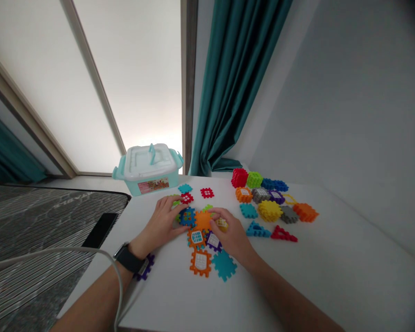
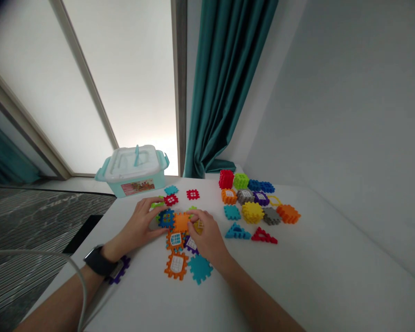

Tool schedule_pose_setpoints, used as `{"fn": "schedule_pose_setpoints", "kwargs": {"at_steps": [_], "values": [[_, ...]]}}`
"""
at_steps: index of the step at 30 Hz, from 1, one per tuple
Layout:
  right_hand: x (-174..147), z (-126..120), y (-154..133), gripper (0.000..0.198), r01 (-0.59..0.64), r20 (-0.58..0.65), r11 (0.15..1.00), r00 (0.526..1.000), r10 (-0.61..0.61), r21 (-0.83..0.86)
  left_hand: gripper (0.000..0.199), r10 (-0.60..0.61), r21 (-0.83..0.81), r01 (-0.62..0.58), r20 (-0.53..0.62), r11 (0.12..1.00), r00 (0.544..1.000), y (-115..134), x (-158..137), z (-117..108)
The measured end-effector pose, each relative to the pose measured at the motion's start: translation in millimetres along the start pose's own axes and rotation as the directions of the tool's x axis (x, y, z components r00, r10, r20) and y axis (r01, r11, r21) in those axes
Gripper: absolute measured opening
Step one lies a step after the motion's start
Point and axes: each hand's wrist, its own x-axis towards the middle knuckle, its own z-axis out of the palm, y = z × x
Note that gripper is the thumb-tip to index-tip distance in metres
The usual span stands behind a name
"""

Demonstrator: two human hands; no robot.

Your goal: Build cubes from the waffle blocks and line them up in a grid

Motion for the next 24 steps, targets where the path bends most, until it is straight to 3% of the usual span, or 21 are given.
{"fn": "schedule_pose_setpoints", "kwargs": {"at_steps": [4,8,12,18,24], "values": [[-1,2,-1,0.029,0.077,-0.033,0.989,0.996,-0.082,-0.126,0.057,-0.02,0.018,0.02,0.007,1.0,1.0,0,1,0],[0,-1,4,0.027,0.078,-0.099,0.981,0.99,-0.096,-0.175,0.052,-0.036,0.048,0.035,0.022,0.998,0.999,-2,1,-2],[2,-4,10,0.025,0.03,-0.113,0.99,0.993,-0.046,-0.139,0.053,-0.057,0.047,0.055,0.038,0.997,0.998,-7,-1,-1],[0,1,7,0.026,0.031,-0.041,0.993,0.999,-0.036,-0.115,0.057,-0.115,0.066,0.107,0.127,0.992,0.985,-11,-5,8],[0,0,0,0.026,-0.001,-0.034,0.998,0.999,-0.001,-0.063,0.067,-0.039,-0.031,0.041,0.057,0.999,0.998,4,-1,1]]}}
